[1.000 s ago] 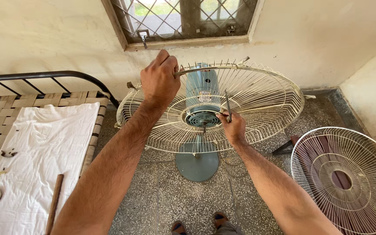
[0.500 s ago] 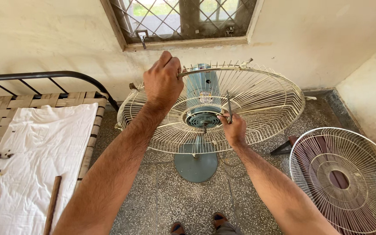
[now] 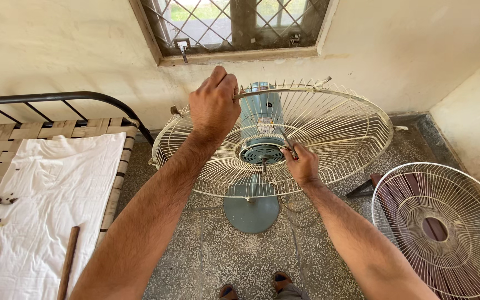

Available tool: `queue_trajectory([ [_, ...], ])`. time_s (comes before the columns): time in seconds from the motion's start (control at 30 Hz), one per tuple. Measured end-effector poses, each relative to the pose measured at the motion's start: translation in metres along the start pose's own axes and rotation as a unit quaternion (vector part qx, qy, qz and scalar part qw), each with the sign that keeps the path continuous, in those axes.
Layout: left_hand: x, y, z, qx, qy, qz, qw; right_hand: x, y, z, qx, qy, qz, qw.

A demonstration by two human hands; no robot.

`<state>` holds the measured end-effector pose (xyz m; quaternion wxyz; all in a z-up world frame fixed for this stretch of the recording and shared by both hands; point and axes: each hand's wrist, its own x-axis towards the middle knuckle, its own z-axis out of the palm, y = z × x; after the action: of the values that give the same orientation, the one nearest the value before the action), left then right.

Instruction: The person uses a screwdriver to tighten screws on the motor housing of a standing fan, then attaches the front wire cage and secures it with multiple screws. The fan blades and rear cage are not handled in this clip.

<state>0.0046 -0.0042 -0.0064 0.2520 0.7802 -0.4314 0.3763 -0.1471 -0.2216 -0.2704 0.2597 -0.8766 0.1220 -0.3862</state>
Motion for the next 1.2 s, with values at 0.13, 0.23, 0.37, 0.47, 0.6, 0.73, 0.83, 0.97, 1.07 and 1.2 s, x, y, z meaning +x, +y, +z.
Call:
queue_trajectory([
  [0.13, 0.000, 0.002, 0.000, 0.005, 0.002, -0.007, 1.000, 0.012, -0.009, -0.013, -0.035, -0.047, -0.053, 0.997],
  [0.23, -0.003, 0.003, -0.001, 0.001, -0.001, -0.009, 1.000, 0.016, -0.018, -0.021, -0.049, -0.058, -0.078, 0.994],
  [0.37, 0.000, 0.000, -0.003, 0.003, -0.001, -0.007, 1.000, 0.028, -0.024, -0.028, -0.058, -0.077, -0.106, 0.990],
  [0.47, -0.002, 0.004, -0.002, 0.002, 0.002, -0.007, 1.000, 0.026, -0.023, -0.031, -0.053, -0.094, -0.102, 0.989],
  [0.6, -0.002, 0.004, -0.005, -0.003, 0.003, 0.001, 1.000, 0.023, -0.019, -0.019, -0.089, -0.082, -0.075, 0.990],
  [0.73, 0.000, 0.001, -0.011, -0.031, -0.019, 0.027, 0.999, 0.018, -0.011, -0.008, -0.093, -0.059, -0.080, 0.991],
  [0.83, -0.003, 0.004, -0.019, -0.056, -0.052, 0.020, 0.997, 0.013, -0.005, -0.011, -0.097, -0.038, -0.095, 0.990],
  [0.97, -0.022, 0.000, -0.045, -0.072, -0.005, 0.044, 0.996, 0.019, -0.002, -0.004, -0.045, -0.028, -0.113, 0.992],
  [1.07, -0.068, -0.006, -0.074, -0.089, 0.045, 0.013, 0.995, 0.015, 0.008, 0.002, -0.045, -0.057, -0.075, 0.995],
  [1.2, -0.153, -0.018, -0.117, 0.016, 0.110, -0.036, 0.993, -0.005, 0.036, 0.009, 0.229, -0.039, 0.060, 0.971],
])
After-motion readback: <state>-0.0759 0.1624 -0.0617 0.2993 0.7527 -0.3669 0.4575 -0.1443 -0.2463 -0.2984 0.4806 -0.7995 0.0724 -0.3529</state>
